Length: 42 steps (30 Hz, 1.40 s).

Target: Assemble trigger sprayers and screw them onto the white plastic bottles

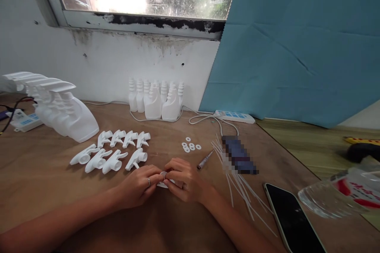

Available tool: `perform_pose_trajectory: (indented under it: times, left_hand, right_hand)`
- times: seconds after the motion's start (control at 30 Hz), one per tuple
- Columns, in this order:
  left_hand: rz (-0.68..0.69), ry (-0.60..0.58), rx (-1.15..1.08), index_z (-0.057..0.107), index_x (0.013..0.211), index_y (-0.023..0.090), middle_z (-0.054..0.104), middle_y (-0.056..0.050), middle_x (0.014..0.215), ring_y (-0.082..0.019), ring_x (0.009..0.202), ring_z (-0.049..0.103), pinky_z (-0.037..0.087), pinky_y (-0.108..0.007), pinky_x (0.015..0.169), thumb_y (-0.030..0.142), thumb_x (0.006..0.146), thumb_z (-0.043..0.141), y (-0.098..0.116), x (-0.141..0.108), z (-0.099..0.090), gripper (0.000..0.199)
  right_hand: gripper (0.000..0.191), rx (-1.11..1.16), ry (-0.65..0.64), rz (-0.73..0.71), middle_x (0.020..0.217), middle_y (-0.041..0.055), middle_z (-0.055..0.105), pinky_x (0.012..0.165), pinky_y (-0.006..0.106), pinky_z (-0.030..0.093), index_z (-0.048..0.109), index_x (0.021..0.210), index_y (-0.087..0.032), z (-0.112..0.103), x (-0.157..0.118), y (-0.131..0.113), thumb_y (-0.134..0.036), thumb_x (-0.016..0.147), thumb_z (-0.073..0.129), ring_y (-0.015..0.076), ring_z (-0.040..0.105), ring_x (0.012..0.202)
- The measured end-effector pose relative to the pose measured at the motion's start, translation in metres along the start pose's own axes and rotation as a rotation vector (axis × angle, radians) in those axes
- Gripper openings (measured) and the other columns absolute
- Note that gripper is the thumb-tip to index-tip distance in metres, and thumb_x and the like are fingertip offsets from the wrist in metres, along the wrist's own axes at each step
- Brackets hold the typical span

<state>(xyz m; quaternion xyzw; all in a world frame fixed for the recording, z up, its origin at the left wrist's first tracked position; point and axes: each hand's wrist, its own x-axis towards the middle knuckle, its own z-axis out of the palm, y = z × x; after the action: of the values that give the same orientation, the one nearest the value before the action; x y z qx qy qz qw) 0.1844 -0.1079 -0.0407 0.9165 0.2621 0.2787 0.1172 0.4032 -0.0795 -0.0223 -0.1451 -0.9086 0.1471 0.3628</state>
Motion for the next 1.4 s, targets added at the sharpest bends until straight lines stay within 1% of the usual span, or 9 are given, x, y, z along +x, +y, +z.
perform_pose_trajectory:
  times: [0.2, 0.37, 0.5, 0.63, 0.73, 0.83, 0.93, 1.07, 1.4]
  left_hand:
    - [-0.012, -0.03, 0.04, 0.053, 0.116, 0.017, 0.062, -0.008, 0.105, -0.021, 0.094, 0.056, 0.046, -0.033, 0.084, 0.005, 0.082, 0.045, 0.001, 0.002, -0.002, 0.037]
    - [-0.014, -0.044, 0.086, 0.054, 0.111, 0.018, 0.062, -0.006, 0.1, -0.02, 0.092, 0.054, 0.044, -0.033, 0.083, 0.007, 0.082, 0.046, 0.0, 0.003, -0.001, 0.032]
    - [-0.029, -0.055, 0.106, 0.056, 0.104, 0.017, 0.06, -0.006, 0.093, -0.019, 0.087, 0.053, 0.044, -0.031, 0.079, 0.008, 0.083, 0.045, 0.002, 0.004, -0.003, 0.026]
    - [-0.021, -0.049, 0.112, 0.055, 0.107, 0.018, 0.059, -0.006, 0.094, -0.019, 0.089, 0.053, 0.044, -0.031, 0.082, 0.007, 0.083, 0.045, 0.001, 0.002, -0.003, 0.028]
    - [-0.01, -0.041, 0.117, 0.055, 0.105, 0.018, 0.06, -0.006, 0.096, -0.02, 0.09, 0.054, 0.044, -0.032, 0.082, 0.008, 0.084, 0.045, 0.0, 0.0, -0.002, 0.025]
    - [-0.012, -0.035, 0.112, 0.055, 0.105, 0.018, 0.061, -0.006, 0.097, -0.02, 0.09, 0.054, 0.044, -0.032, 0.081, 0.008, 0.084, 0.046, -0.001, 0.0, -0.002, 0.025]
    - [-0.009, -0.031, 0.093, 0.055, 0.106, 0.018, 0.06, -0.006, 0.095, -0.02, 0.09, 0.054, 0.044, -0.031, 0.081, 0.008, 0.084, 0.046, 0.0, 0.0, -0.003, 0.026]
    - [-0.009, -0.021, 0.074, 0.055, 0.104, 0.018, 0.06, -0.006, 0.095, -0.02, 0.089, 0.054, 0.043, -0.031, 0.08, 0.008, 0.083, 0.046, 0.0, 0.0, -0.002, 0.025]
    - [0.011, 0.043, 0.061, 0.056, 0.102, 0.017, 0.061, -0.006, 0.091, -0.02, 0.085, 0.054, 0.045, -0.032, 0.079, 0.009, 0.082, 0.045, -0.004, 0.002, 0.004, 0.023]
  right_hand:
    - [0.01, -0.004, 0.029, -0.017, 0.087, 0.0083, 0.063, 0.067, 0.034, 0.043, 0.061, 0.086, -0.018, 0.002, -0.003, -0.001, -0.01, 0.085, 0.054, 0.0175, 0.053, 0.075]
    - [0.012, -0.054, 0.043, -0.024, 0.079, 0.0068, 0.063, 0.066, 0.034, 0.042, 0.06, 0.084, -0.017, 0.004, -0.003, -0.003, -0.009, 0.086, 0.053, 0.0179, 0.054, 0.073]
    - [0.013, -0.191, 0.079, -0.008, 0.076, 0.0056, 0.065, 0.066, 0.034, 0.041, 0.059, 0.088, -0.016, 0.011, -0.005, -0.004, -0.006, 0.086, 0.052, 0.018, 0.054, 0.071]
    - [0.012, -0.345, 0.103, -0.03, 0.08, 0.0075, 0.066, 0.064, 0.034, 0.04, 0.059, 0.087, -0.015, 0.014, -0.005, -0.009, -0.006, 0.086, 0.051, 0.018, 0.054, 0.069]
    - [0.013, -0.387, 0.09, -0.002, 0.086, 0.0097, 0.067, 0.065, 0.035, 0.042, 0.059, 0.088, -0.015, 0.015, -0.004, -0.014, -0.007, 0.087, 0.05, 0.019, 0.055, 0.071]
    - [0.015, -0.351, 0.093, 0.04, 0.088, 0.01, 0.067, 0.066, 0.035, 0.043, 0.059, 0.092, -0.016, 0.017, -0.002, -0.019, -0.007, 0.089, 0.047, 0.02, 0.057, 0.074]
    - [0.017, -0.278, 0.12, 0.083, 0.081, 0.0082, 0.065, 0.063, 0.033, 0.044, 0.059, 0.092, -0.016, 0.02, -0.002, -0.021, -0.007, 0.089, 0.045, 0.0192, 0.056, 0.072]
    - [0.016, -0.23, 0.12, 0.118, 0.072, 0.0058, 0.061, 0.058, 0.03, 0.042, 0.057, 0.087, -0.017, 0.023, -0.004, -0.021, -0.007, 0.089, 0.045, 0.0172, 0.052, 0.065]
    - [0.017, -0.227, 0.119, 0.104, 0.067, 0.0037, 0.059, 0.054, 0.028, 0.041, 0.058, 0.09, -0.016, 0.023, -0.004, -0.015, -0.008, 0.091, 0.043, 0.0155, 0.052, 0.06]
